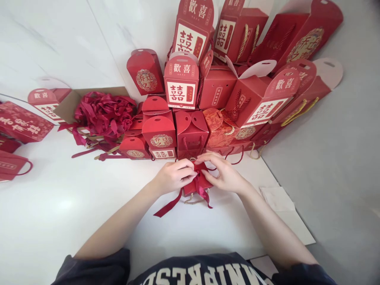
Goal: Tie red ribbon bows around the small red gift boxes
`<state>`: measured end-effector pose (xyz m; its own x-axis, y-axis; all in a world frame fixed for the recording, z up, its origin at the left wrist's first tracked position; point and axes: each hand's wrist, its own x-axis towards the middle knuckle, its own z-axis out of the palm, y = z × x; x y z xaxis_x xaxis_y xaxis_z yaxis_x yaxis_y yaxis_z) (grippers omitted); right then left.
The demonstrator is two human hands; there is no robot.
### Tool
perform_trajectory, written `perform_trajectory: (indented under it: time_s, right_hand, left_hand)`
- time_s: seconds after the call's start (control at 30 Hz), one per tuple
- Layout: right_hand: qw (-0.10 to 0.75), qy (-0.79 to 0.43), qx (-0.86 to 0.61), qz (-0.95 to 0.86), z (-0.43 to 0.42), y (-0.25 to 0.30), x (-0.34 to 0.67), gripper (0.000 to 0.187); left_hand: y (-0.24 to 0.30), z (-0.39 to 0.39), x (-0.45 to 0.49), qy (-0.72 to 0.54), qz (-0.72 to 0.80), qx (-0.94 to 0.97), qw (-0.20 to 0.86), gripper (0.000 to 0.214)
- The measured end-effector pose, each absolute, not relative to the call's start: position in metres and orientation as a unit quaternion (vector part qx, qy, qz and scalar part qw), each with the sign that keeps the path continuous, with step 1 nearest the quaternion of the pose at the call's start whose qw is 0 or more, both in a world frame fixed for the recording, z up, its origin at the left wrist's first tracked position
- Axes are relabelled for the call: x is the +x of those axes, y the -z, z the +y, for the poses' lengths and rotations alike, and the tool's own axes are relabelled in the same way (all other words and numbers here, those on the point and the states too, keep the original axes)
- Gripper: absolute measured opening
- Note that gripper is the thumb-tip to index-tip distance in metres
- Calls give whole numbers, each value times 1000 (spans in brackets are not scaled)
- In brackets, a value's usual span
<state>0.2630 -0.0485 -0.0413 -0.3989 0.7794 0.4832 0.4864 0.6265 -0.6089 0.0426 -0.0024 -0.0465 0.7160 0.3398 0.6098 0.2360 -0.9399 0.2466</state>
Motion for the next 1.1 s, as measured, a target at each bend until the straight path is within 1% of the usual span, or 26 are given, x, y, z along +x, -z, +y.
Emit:
perform_trajectory:
  time_s: [0.07,0.2,0.23,0.4,0.47,0.57,0.67,0.73,0.83,0.93,1.1]
  right_hand:
    - [377,-218,-376,-818,-50,42,261,35]
    - [404,-200,-380,-807,-54,42,258,22]
    - [408,-196,-385,-805,-55,40,258,21]
    - [363,-244,-386,-812,-60,33,260,34]
    - [361,-246,-389,-811,-61,32,261,33]
    - [380,-231,-412,-796,-63,32,263,33]
    - [369,-259,-401,-798,-64,31,261,36]
    - [361,-283,-389,-799,-64,32,258,35]
    - [378,-295,-391,-785,-64,35,257,29]
    - [406,-299,-398,-766,-65,40,259,27]
    - [458,-249,-418,-744,-67,48,256,25]
  left_hand:
    - [46,-2,43,-342,154,923,80,4]
    - [46,-1,42,-340,146,925,88,5]
    - [46,-1,41,-340,143,925,92,6]
    - [47,-2,39,-333,127,926,126,6]
    - [48,-3,40,-336,126,924,133,6]
    - [48,-3,41,-338,130,920,149,8]
    - [47,-4,42,-343,128,917,156,8]
    - [46,-4,43,-348,128,917,149,7]
    - [44,-4,43,-348,135,916,146,7]
    - [45,-3,43,-351,134,914,154,8]
    - [47,-3,42,-340,135,918,155,9]
